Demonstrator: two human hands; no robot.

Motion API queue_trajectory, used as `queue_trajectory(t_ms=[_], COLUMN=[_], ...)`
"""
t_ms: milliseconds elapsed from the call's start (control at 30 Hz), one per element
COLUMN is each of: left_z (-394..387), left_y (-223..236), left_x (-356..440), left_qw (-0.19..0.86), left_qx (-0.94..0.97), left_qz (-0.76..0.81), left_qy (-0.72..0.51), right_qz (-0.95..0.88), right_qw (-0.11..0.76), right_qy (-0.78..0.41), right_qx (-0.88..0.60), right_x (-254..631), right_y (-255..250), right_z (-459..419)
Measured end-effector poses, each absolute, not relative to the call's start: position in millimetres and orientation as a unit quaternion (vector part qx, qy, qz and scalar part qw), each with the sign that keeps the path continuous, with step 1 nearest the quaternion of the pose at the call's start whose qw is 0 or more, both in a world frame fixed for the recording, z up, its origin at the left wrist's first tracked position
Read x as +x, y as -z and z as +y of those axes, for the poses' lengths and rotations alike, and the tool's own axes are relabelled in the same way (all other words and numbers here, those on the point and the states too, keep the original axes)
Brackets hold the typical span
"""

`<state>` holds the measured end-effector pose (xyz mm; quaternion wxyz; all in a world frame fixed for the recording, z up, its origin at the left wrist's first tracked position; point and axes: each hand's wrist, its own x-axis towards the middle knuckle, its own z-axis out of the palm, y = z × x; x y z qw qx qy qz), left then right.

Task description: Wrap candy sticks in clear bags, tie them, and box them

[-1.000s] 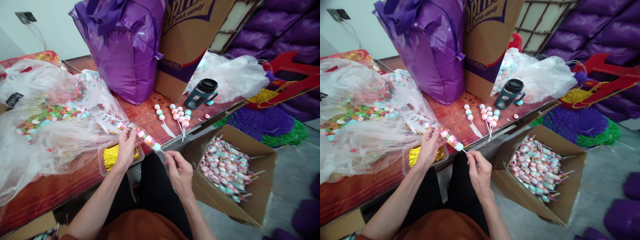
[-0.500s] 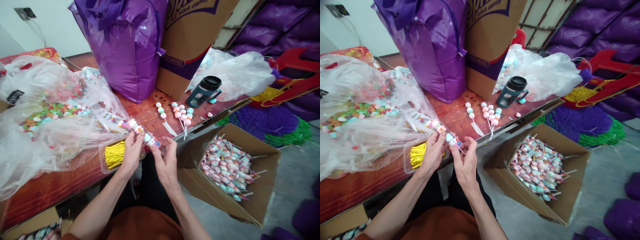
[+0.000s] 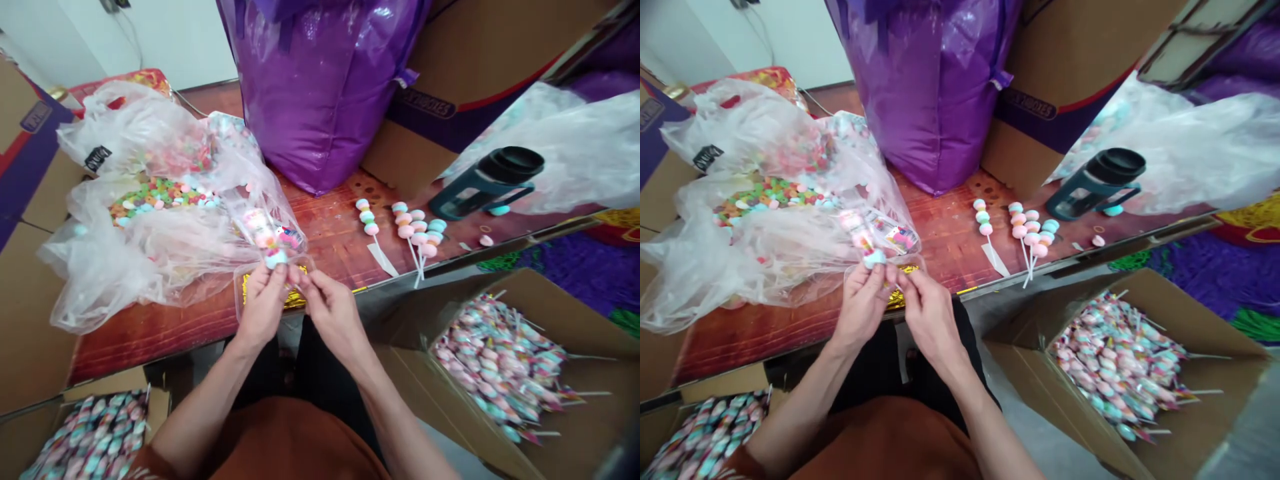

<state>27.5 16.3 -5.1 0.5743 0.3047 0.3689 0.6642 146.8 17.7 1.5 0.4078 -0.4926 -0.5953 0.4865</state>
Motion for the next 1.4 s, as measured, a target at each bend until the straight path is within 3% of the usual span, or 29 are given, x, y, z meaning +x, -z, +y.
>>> queue_trajectory(t_ms=[100,200,367,600,967,1400], left_z=[17,15,13,18,24,23], left_y=[-3,-6,0,6,8,11], left_x=[-4,-29,-43,-44,-12,17], left_qw=[0.550,0.516,0.522,0.545,0.512,0.569], left_qx=[0.277,0.279,0.234,0.186,0.254,0.347], left_qz=[0.414,0.458,0.461,0.446,0.503,0.439], left_qy=[-0.671,-0.668,-0.679,-0.685,-0.648,-0.602], right_qz=[-0.756,-0.808,-0.829,-0.817,-0.682,-0.694], right_qw=[0.249,0.106,0.061,0.134,0.416,0.474], right_qy=[-0.302,-0.200,-0.139,-0.199,-0.393,-0.241], right_qx=[-0.525,-0.543,-0.539,-0.524,-0.456,-0.486], right_x=[129,110,98,111,127,132], right_y=[0,8,21,28,21,13], right_z=[29,38,41,46,39,30])
